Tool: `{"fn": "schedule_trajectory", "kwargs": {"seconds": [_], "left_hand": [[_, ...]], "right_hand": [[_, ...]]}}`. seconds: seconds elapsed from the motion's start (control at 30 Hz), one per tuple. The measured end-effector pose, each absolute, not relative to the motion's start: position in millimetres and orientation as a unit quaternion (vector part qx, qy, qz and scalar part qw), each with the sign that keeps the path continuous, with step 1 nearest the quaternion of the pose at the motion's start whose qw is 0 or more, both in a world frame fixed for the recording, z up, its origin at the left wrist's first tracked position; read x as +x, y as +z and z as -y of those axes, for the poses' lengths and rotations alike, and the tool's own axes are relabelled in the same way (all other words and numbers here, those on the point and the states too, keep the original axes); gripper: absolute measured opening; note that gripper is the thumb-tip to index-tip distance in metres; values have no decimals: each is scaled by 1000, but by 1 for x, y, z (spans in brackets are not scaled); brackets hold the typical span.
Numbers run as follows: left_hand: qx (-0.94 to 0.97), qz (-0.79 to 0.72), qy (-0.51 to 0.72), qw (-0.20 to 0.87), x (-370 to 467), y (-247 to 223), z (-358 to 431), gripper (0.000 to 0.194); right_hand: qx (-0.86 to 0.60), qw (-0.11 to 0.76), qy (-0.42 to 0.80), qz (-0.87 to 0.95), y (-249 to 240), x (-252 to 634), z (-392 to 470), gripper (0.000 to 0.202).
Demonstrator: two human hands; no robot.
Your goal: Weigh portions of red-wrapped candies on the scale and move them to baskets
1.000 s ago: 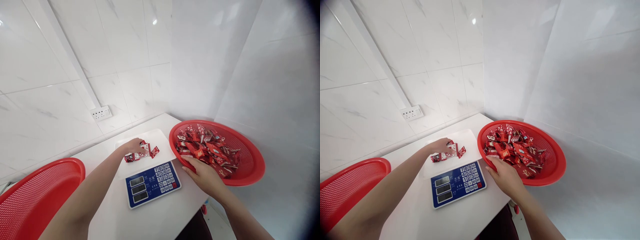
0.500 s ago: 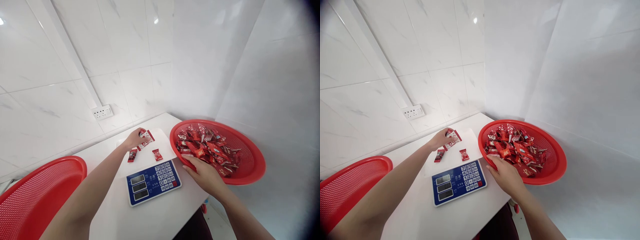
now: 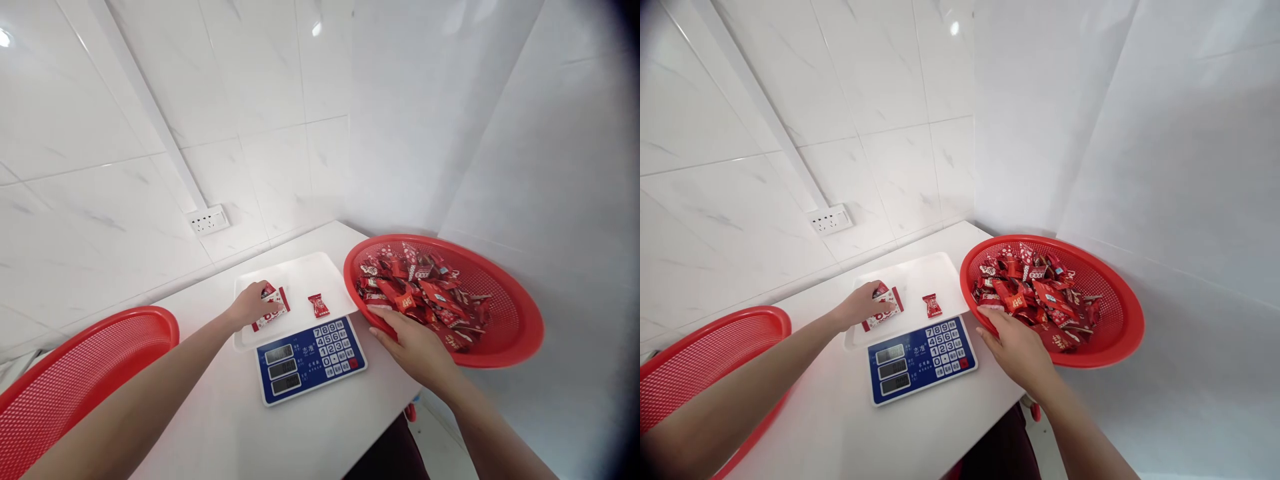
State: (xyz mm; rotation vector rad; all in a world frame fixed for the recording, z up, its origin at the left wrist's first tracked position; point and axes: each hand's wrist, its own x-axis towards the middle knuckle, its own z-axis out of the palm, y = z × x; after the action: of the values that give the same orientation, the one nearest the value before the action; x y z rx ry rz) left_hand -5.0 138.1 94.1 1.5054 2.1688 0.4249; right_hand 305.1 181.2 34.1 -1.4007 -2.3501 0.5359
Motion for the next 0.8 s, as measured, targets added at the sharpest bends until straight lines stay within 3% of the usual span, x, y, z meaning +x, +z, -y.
{"fn": "schedule_trajectory", "kwargs": {"seconds": [0.33, 0.57, 0.8], "left_hand": [[651, -732, 103, 174, 26, 105, -146, 26], [744, -610, 12, 270, 61, 123, -173, 70], [734, -602, -60, 309, 66, 125, -191, 43]], "right_hand": [[-496, 180, 186, 829, 36, 305, -178, 45], [-491, 192, 174, 832, 34, 305, -179, 43], [-493, 192, 178, 830, 34, 305, -179, 42]]}}
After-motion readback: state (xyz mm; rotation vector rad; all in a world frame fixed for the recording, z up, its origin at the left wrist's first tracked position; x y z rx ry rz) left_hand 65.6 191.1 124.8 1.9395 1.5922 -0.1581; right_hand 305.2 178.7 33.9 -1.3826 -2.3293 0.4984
